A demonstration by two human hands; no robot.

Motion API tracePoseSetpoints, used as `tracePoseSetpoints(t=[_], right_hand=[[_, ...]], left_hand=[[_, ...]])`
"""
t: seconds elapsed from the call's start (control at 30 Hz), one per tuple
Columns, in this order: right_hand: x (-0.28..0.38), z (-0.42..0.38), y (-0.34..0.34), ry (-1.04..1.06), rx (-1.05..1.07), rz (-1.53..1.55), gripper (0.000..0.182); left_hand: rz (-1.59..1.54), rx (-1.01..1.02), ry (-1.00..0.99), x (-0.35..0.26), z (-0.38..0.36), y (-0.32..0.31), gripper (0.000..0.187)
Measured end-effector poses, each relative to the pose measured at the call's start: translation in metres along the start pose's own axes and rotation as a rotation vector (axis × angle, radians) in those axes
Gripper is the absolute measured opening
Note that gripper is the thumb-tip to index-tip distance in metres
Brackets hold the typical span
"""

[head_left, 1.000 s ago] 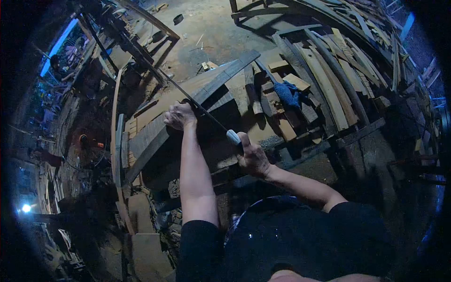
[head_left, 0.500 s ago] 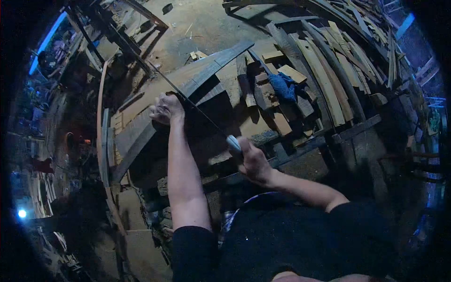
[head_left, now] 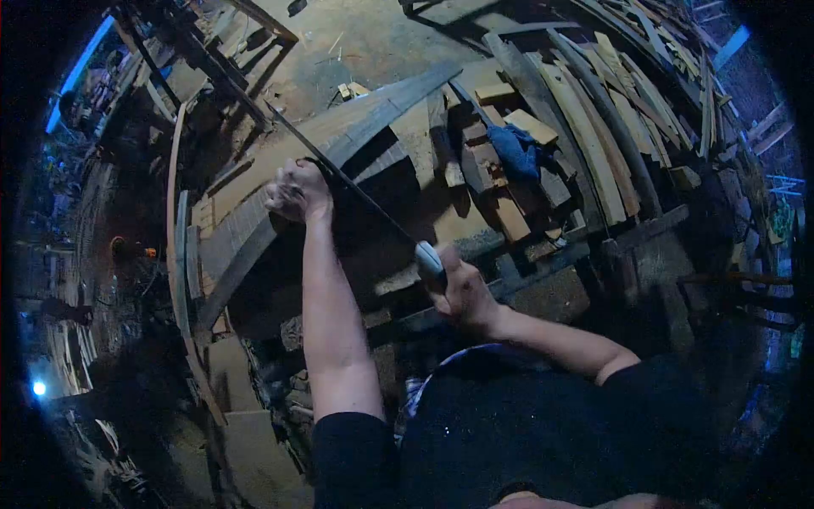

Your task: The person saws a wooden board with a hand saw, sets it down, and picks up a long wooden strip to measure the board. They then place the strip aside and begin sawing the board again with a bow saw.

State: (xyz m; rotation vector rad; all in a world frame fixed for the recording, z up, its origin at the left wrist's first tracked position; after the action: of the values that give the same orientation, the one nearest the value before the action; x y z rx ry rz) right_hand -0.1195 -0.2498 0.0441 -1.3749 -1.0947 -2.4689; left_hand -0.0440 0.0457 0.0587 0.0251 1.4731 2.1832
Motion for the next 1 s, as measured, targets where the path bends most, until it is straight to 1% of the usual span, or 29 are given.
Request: tracePoseSetpoints(t=[0.03, 0.07, 0.1, 0.13, 0.17, 0.2, 0.23, 0.27, 0.3, 0.37, 0.43, 0.47, 0.5, 0.53, 0.57, 0.6, 0.63, 0.67, 0.7, 0.77, 0.8, 0.83, 0.87, 0.9, 0.97, 1.0], right_hand=[[0.001, 0.008, -0.006, -0.015, -0.001, 0.005, 0.047], [0.004, 0.036, -0.014, 0.034, -0.016, -0.004, 0.046], [0.008, 0.062, -0.018, 0.094, -0.028, -0.012, 0.046], [0.009, 0.081, -0.022, 0.11, -0.03, -0.007, 0.046], [0.007, 0.096, -0.028, 0.067, -0.022, -0.004, 0.043], [0.006, 0.104, -0.033, 0.021, -0.014, 0.001, 0.04], [0.007, 0.1, -0.034, 0.029, -0.013, 0.006, 0.04], [0.006, 0.085, -0.028, 0.055, -0.058, 0.051, 0.04], [0.003, 0.064, -0.021, 0.074, -0.098, 0.091, 0.04], [0.009, 0.018, 0.003, 0.068, -0.041, 0.092, 0.044], [0.008, 0.013, 0.004, 0.019, -0.014, 0.113, 0.046], [0.007, 0.007, 0.004, -0.029, -0.021, 0.139, 0.049], [0.007, 0.02, -0.001, 0.062, -0.109, 0.107, 0.051], [0.003, 0.043, -0.012, 0.161, -0.196, 0.061, 0.053], [-0.007, 0.065, -0.026, 0.176, -0.154, -0.021, 0.048], [-0.006, 0.09, -0.032, 0.036, 0.006, -0.044, 0.04], [-0.002, 0.098, -0.034, 0.026, -0.061, -0.034, 0.033], [-0.003, 0.092, -0.029, 0.009, -0.069, -0.002, 0.033], [-0.003, 0.082, -0.028, -0.008, -0.066, 0.031, 0.032], [0.0, 0.035, -0.014, 0.045, -0.113, 0.064, 0.049], [-0.001, 0.014, -0.007, 0.036, -0.111, 0.057, 0.049], [0.004, -0.001, 0.003, 0.077, -0.102, 0.071, 0.048], [0.008, -0.009, 0.008, 0.116, -0.095, 0.09, 0.048], [0.008, -0.005, 0.004, 0.103, -0.099, 0.096, 0.048], [0.009, 0.04, -0.006, 0.007, -0.022, 0.078, 0.048], [0.006, 0.064, -0.014, 0.024, -0.034, 0.082, 0.048]], left_hand=[[0.035, 0.007, -0.02, -0.004, -0.005, 0.01, 0.023], [0.044, -0.054, -0.023, -0.002, -0.002, 0.002, 0.021], [0.042, -0.064, -0.02, 0.005, 0.003, -0.025, 0.021], [0.111, -0.062, -0.049, 0.015, 0.011, -0.062, 0.021], [0.185, -0.061, -0.08, 0.014, 0.015, -0.052, 0.022], [0.102, -0.132, -0.029, 0.01, 0.009, -0.041, 0.022], [0.105, -0.141, -0.025, 0.003, 0.007, -0.017, 0.022], [0.078, -0.075, -0.006, 0.0, 0.003, -0.001, 0.022], [0.049, 0.0, 0.015, 0.0, -0.001, 0.002, 0.023], [0.05, 0.064, 0.023, 0.003, 0.003, -0.015, 0.022], [-0.029, -0.138, -0.021, 0.007, -0.003, -0.018, 0.023], [0.037, -0.187, -0.06, 0.0, -0.004, 0.0, 0.023], [-0.036, -0.246, -0.134, 0.022, 0.011, -0.062, 0.024], [0.163, -0.714, -0.197, 0.03, 0.008, -0.109, 0.026], [0.022, -0.155, -0.156, 0.015, 0.008, -0.05, 0.028], [0.055, -0.162, -0.115, 0.001, -0.004, -0.011, 0.026], [0.025, 0.018, -0.096, 0.015, 0.016, -0.049, 0.025], [0.012, 0.13, 0.0, 0.008, 0.008, -0.018, 0.026], [0.004, 0.141, -0.015, 0.002, 0.004, -0.008, 0.026], [0.045, 0.038, -0.01, 0.0, 0.0, -0.001, 0.026], [0.06, 0.036, -0.023, 0.01, 0.007, -0.034, 0.026], [0.059, 0.045, -0.018, 0.012, 0.011, -0.039, 0.026], [0.076, -0.028, -0.039, 0.013, 0.012, -0.038, 0.026], [0.096, -0.101, -0.073, 0.014, 0.01, -0.037, 0.026], [0.09, -0.1, -0.107, 0.015, 0.0, -0.03, 0.026], [0.081, -0.104, -0.122, 0.012, 0.001, -0.024, 0.026]])
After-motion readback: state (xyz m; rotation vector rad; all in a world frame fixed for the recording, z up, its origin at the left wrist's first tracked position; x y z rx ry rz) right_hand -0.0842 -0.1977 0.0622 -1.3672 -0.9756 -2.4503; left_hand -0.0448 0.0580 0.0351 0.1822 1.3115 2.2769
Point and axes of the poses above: each hand's wrist, its own z-axis towards the middle knuckle, its own y-axis out of the back of the hand, x = y × z, the point moved 5 cm from there along z, towards the middle knuckle, and after that the axes turned 9 degrees about y, right-handed, at the moved point
